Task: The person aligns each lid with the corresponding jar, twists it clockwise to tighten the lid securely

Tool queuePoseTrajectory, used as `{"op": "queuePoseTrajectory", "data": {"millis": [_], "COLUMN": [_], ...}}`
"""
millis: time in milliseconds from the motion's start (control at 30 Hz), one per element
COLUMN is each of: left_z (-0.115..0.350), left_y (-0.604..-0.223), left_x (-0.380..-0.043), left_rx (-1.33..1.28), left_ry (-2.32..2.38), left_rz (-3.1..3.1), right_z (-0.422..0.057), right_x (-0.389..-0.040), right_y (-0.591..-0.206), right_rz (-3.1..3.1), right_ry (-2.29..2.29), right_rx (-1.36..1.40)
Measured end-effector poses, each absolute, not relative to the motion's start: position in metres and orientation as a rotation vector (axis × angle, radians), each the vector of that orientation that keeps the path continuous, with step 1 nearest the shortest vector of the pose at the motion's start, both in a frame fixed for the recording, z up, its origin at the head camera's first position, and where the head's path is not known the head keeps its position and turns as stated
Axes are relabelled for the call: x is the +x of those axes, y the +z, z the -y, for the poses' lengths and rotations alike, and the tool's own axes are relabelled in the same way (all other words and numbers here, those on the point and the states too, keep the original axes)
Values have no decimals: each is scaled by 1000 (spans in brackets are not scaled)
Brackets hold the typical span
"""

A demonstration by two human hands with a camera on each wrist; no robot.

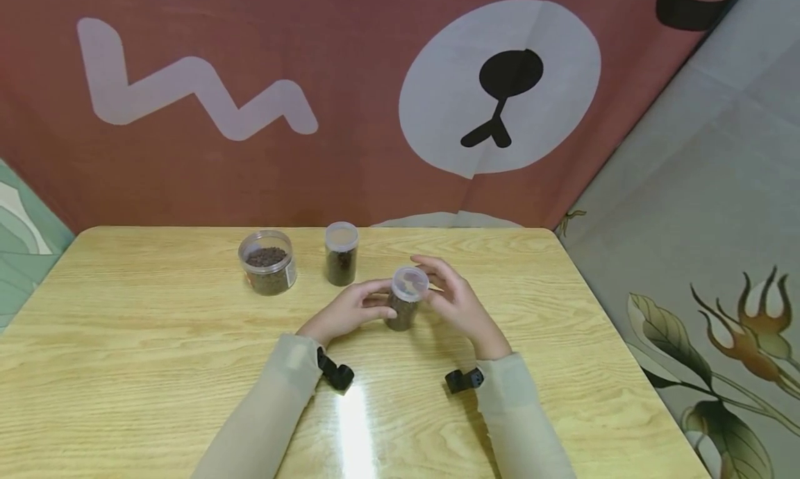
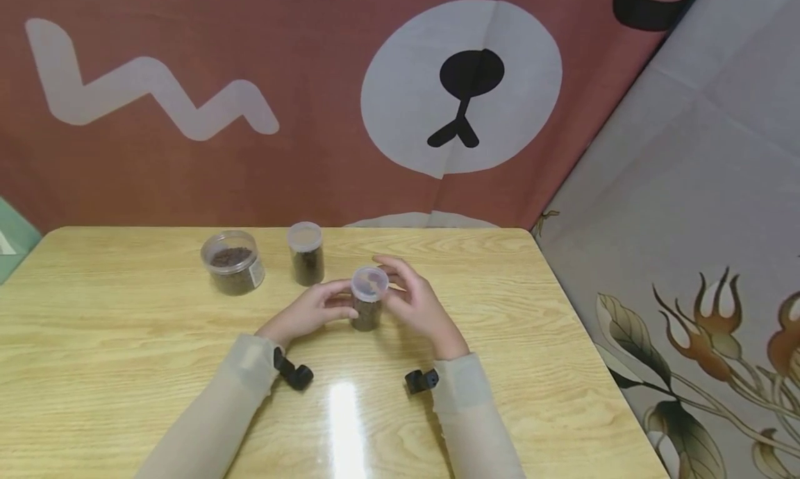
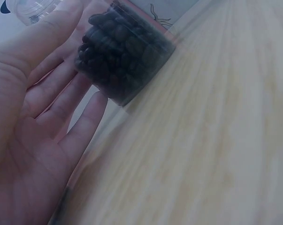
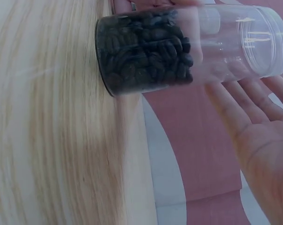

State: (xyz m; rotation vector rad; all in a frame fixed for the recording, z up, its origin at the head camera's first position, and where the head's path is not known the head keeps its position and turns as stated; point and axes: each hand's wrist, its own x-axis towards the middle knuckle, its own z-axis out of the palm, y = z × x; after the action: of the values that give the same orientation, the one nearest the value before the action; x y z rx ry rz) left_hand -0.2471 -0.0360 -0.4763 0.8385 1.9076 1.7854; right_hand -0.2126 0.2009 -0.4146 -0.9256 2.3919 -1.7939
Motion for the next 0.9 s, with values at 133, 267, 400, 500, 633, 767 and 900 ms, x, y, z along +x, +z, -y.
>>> {"op": "queuePoseTrajectory", "data": {"millis": [133, 267, 400, 500, 633, 767, 900], "left_z": [36, 35, 35, 34, 35, 36, 36], "left_y": [-478, -479, -478, -477, -479, -478, -477], "left_x": [-248, -248, -247, -247, -248, -248, -247], "left_rx": [820, 814, 830, 831, 828, 845, 847], "left_ry": [1784, 1785, 1793, 1793, 1794, 1800, 1804], "left_rz": [-1906, -1908, -1922, -1930, -1937, -1949, -1951], "right_z": [-202, -202, -202, -203, -205, -205, -205], "right_x": [-213, -212, -213, -214, -214, -214, -214], "right_y": [-416, -417, -417, -417, -416, -416, -417], "right_rz": [-2389, -2387, -2373, -2411, -2492, -2527, -2536], "right_ry": [-1787, -1787, -1792, -1766, -1715, -1704, -1710], "right_rx": [-929, -922, -926, -921, -883, -850, -825]}}
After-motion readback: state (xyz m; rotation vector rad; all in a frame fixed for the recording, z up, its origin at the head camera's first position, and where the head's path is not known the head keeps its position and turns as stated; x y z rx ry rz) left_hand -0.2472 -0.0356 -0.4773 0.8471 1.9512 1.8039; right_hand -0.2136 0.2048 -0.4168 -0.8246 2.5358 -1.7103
